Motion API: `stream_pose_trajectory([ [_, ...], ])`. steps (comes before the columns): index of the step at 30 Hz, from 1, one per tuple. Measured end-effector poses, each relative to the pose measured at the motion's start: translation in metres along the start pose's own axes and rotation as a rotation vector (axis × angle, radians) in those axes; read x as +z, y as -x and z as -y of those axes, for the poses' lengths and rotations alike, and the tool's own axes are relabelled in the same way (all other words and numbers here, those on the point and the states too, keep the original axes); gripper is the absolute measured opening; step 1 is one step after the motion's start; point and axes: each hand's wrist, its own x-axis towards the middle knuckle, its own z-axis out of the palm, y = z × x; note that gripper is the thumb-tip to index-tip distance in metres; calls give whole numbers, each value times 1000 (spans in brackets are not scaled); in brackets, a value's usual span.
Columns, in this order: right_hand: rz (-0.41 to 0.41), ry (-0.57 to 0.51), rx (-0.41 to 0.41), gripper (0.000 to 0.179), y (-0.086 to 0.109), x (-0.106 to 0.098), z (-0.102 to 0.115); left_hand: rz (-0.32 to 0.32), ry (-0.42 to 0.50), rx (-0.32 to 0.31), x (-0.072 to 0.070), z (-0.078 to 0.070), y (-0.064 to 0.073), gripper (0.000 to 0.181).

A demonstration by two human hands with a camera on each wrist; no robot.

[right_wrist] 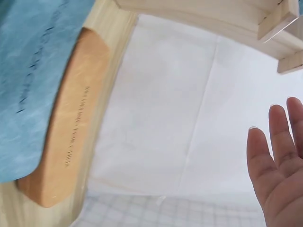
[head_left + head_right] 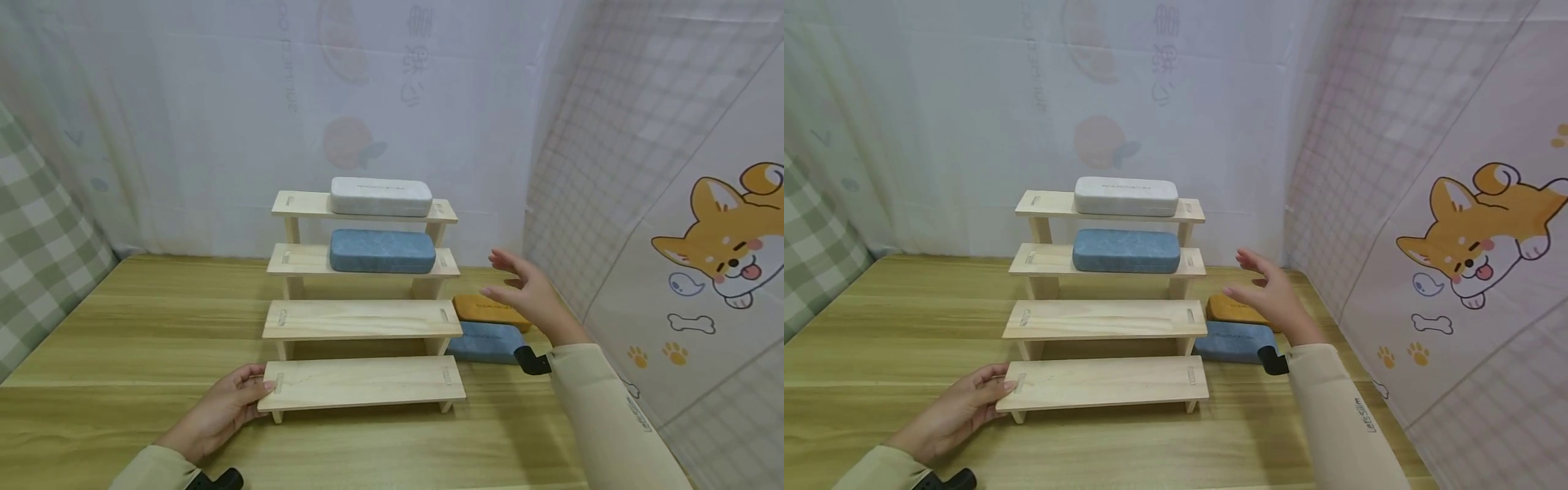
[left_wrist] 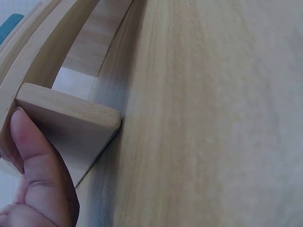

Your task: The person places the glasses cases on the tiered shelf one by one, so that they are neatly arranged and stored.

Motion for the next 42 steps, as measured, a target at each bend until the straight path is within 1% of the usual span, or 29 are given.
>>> stream_pose_trajectory([
  [8, 25, -9, 88, 79, 13, -4, -28, 1, 3, 6, -1, 2, -1, 65],
  [17, 44, -45, 134, 73, 28, -7, -64, -11, 13, 9, 1, 1, -2, 65],
  [21, 76, -69, 153, 70, 34, -9, -77, -11, 20, 11, 0, 2, -3, 64],
  [23, 99, -84, 164, 70, 37, -10, -83, -4, 22, 16, 0, 3, -3, 65],
  [29, 172, -128, 204, 72, 44, -10, -102, -10, 12, 13, -1, 3, -2, 66],
  [35, 203, -145, 227, 71, 49, -10, -114, -13, 6, 9, -1, 3, -2, 68],
  [42, 257, -248, 276, 72, 52, -12, -126, 6, 19, 10, -2, 6, -2, 64],
])
